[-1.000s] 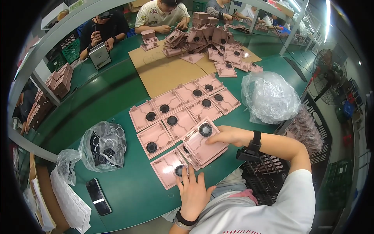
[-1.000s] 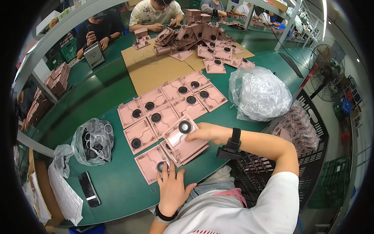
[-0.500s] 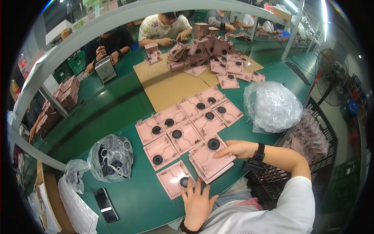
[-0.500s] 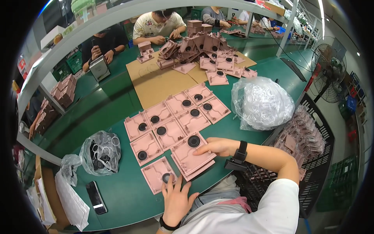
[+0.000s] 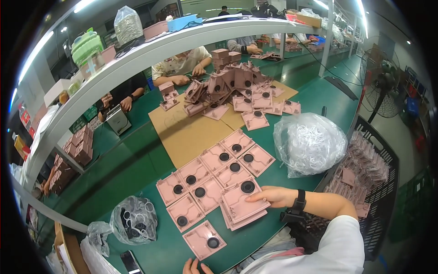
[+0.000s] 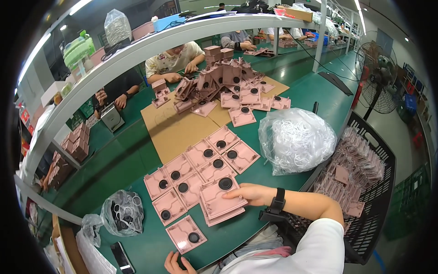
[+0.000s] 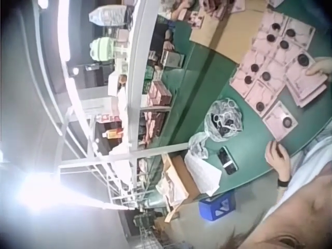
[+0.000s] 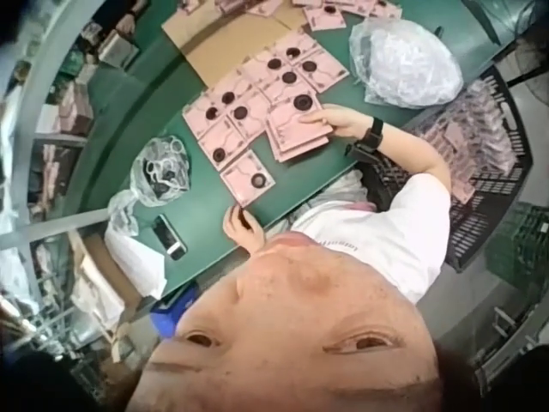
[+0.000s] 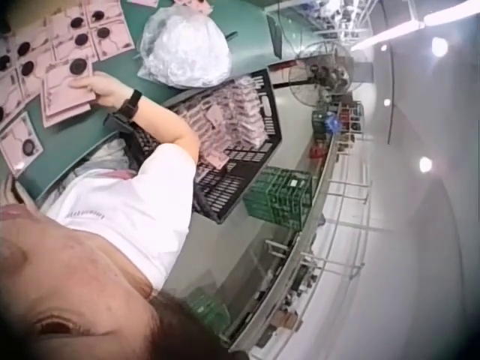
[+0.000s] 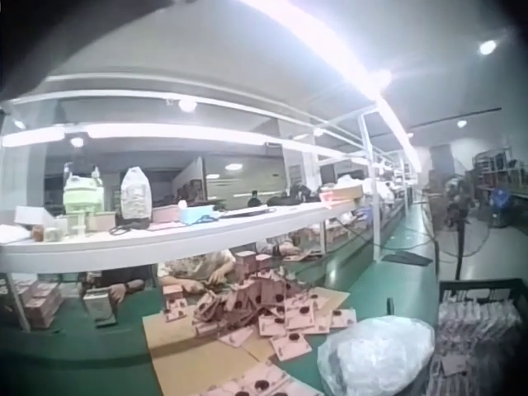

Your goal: The person peels adhesive backings from small speaker components and presses them into circular recesses on pink plastic panels. After filling the panels, they stack them together and place the completed units into a large plastic crate.

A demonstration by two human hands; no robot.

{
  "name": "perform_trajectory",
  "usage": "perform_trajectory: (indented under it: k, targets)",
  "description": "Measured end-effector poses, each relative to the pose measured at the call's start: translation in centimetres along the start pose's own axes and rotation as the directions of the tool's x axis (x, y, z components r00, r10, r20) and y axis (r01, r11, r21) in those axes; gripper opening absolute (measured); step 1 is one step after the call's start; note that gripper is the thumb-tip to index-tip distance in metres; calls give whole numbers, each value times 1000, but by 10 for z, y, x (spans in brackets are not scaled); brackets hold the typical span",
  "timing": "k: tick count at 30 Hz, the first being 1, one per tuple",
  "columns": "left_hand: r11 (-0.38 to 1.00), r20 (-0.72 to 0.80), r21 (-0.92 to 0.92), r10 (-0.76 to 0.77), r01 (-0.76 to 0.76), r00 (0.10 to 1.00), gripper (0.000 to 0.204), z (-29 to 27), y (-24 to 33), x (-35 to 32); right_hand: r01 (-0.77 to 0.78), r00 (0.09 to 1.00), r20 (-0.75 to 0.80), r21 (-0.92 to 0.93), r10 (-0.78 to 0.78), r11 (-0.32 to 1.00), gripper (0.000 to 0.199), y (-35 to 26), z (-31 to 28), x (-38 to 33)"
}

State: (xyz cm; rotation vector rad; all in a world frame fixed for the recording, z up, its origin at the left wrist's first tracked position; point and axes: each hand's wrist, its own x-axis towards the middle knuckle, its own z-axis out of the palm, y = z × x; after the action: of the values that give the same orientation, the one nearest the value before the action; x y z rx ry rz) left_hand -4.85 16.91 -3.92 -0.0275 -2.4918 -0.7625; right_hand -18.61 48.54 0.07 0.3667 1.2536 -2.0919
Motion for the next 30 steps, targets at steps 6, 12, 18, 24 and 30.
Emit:
perform_trajectory:
  k: [6,12,18,24,30]
  targets:
    - [940,-135,341,53,-4,989,15,13,14,5,-23,997,71,6,23,1000,42,4,-4,-2]
    - [926,-134,376,41,12,990,16,17,15,6,-20,992,121,-16,21,1000,42,-3,-3,-4]
    - [923,-127,384,26,25,992,15,20,19,8,-29,996,88,9,29,1000,43,-8,-6,-3]
    - [913,-143,406,18,42,990,15,21,22,8,-32,996,89,83,25,996,45,-13,-4,-5]
    - [969,-223,224,-54,105,973,14,43,-20,-17,-62,998,40,99,59,993,47,-17,-1,-6]
